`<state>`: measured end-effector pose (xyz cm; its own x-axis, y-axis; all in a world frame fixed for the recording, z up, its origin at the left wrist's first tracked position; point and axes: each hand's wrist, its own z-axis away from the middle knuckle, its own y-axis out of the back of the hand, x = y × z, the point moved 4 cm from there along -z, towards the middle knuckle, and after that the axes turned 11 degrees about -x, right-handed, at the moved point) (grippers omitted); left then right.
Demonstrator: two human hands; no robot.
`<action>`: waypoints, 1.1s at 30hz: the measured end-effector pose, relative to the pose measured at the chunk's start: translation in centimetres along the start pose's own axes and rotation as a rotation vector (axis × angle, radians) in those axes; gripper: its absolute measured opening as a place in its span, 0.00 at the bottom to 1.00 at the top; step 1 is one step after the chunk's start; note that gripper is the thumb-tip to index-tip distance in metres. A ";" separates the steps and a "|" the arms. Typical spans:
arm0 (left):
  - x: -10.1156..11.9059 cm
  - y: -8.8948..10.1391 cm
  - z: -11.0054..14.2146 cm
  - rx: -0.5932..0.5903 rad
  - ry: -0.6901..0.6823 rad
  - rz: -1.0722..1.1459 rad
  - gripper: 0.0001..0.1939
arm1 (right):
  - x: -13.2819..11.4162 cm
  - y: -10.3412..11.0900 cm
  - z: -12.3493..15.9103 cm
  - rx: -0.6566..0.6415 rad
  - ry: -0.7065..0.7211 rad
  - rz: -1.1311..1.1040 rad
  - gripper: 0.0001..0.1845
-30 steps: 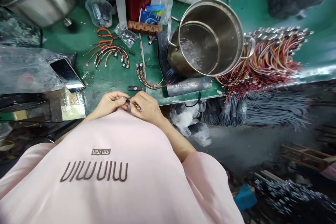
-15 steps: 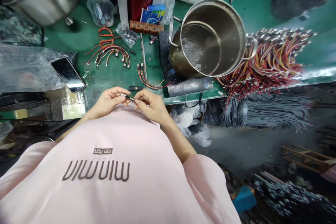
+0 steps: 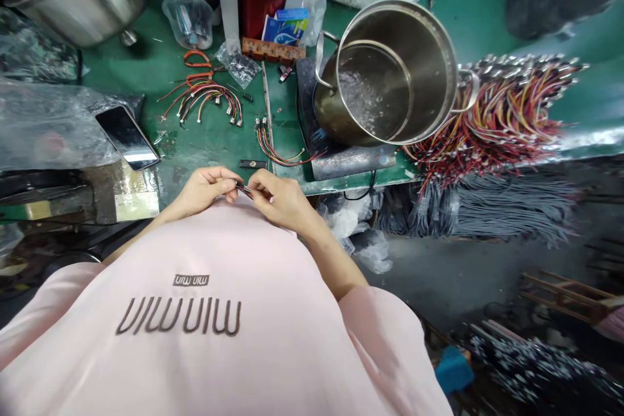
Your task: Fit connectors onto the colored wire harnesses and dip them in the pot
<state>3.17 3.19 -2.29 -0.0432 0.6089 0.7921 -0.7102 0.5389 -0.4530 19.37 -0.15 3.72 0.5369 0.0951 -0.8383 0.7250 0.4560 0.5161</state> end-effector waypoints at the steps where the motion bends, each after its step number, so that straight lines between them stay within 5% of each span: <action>1: -0.1 0.0 0.0 -0.006 0.007 0.010 0.15 | 0.0 0.1 -0.1 0.003 0.009 0.023 0.05; 7: -0.5 0.1 -0.2 -0.039 0.013 0.120 0.17 | -0.4 0.4 0.0 0.004 0.150 -0.024 0.12; 12: -0.7 0.1 -0.2 -0.049 0.007 0.152 0.17 | -0.3 0.1 0.3 0.021 0.135 -0.097 0.07; 33: -0.6 -0.1 0.0 -0.007 0.051 0.228 0.21 | -0.8 -1.0 -0.4 0.329 0.286 0.328 0.07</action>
<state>3.32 2.79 -2.70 -0.1661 0.7438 0.6475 -0.6815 0.3880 -0.6205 18.05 -0.31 3.79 0.6522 0.4440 -0.6144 0.6602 0.0654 0.7482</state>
